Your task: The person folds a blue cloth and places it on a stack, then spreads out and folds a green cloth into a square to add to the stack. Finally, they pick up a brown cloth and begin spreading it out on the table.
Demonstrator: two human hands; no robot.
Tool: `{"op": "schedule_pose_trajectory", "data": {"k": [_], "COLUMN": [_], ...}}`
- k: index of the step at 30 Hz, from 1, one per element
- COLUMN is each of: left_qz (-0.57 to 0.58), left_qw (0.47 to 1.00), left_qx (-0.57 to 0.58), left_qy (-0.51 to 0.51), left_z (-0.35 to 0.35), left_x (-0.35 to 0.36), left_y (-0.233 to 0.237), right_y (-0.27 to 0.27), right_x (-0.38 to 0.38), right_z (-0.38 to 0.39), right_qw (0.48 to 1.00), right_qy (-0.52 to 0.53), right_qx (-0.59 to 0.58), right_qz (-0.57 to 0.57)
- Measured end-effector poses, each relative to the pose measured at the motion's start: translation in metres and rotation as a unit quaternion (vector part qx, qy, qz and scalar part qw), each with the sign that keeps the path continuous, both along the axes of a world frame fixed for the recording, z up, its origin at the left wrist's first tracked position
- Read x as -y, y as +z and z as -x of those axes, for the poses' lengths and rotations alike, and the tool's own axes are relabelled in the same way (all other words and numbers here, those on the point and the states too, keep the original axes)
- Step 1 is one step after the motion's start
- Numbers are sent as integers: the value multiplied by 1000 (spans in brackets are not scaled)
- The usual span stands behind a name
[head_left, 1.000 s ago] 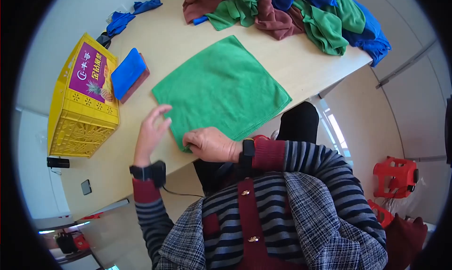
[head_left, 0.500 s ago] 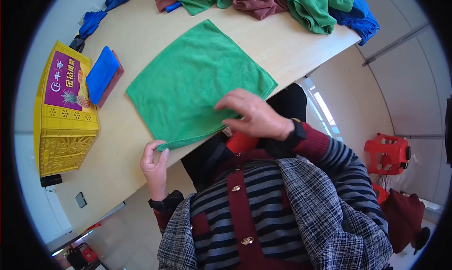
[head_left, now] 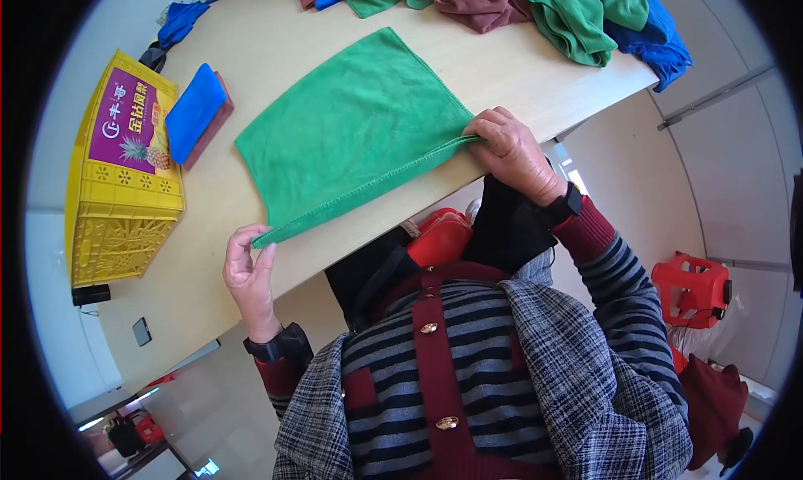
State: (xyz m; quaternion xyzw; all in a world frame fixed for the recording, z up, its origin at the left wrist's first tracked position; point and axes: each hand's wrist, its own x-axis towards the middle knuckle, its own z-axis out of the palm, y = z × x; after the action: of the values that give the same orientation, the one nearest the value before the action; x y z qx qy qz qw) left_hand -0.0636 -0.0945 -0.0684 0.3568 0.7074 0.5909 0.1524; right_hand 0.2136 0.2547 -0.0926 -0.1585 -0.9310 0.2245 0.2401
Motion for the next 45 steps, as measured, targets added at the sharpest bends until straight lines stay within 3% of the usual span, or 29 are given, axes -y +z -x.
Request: {"op": "schedule_pose_trajectory", "data": {"k": [5, 7, 12, 15, 17, 19, 21, 22, 24, 29, 31, 32, 34, 37, 40, 45], "left_qz": [-9, -47, -107, -124, -103, -102, -91, -94, -115, -178, -151, -123, -42, 86, 135, 221], "left_qw": [999, 998, 981, 975, 985, 987, 991, 991, 986, 968, 962, 952, 958, 966, 971, 950], "left_qx": [-45, -42, -149, -172, -124, -116, -93, -94, -121, -164, -220, -275, -282, -231, -168, -110], "left_qy": [13, 24, 61, 71, 55, 39, 2, 3, 2, 59, 56, 52, -24, -72, -104, -194], "left_z": [18, 27, 52, 66, 77, 101, 124, 132, 140, 90, 75, 69, 60, 36, 15, 16], "left_x": [-7, -5, -19, -38, -55, -68, -78, -81, -85, -75, -58, -48, -27, -3, 16, 24], "left_y": [33, 62, 130, 149, 154, 144, 139, 141, 148, 173, 161, 151, 111, 38, -5, 15], "right_y": [42, 90, 183, 216, 225, 228, 225, 216, 203, 219, 205, 197, 154, 74, 45, 55], "right_x": [-20, -23, -32, -33, -34, -36, -57, -83, -116, -89, -71, -60, -41, -21, -1, -3], "right_z": [4, 7, 12, 25, 36, 48, 61, 73, 89, 70, 33, 22, 19, -3, -16, -26], "right_qw": [999, 986, 961, 959, 956, 970, 972, 958, 839, 822, 949, 974, 976, 994, 991, 978], "right_qy": [33, 47, 121, 111, 106, 28, -12, 147, 444, 422, 207, 89, 97, 97, 117, 148], "right_qx": [-5, -90, -229, -199, -185, -88, -42, -125, -274, -350, -234, -165, -159, -6, 50, 144], "right_qz": [27, 133, 91, 166, 202, 224, 231, 211, 155, 152, -33, -125, -115, -42, -39, 3]}}
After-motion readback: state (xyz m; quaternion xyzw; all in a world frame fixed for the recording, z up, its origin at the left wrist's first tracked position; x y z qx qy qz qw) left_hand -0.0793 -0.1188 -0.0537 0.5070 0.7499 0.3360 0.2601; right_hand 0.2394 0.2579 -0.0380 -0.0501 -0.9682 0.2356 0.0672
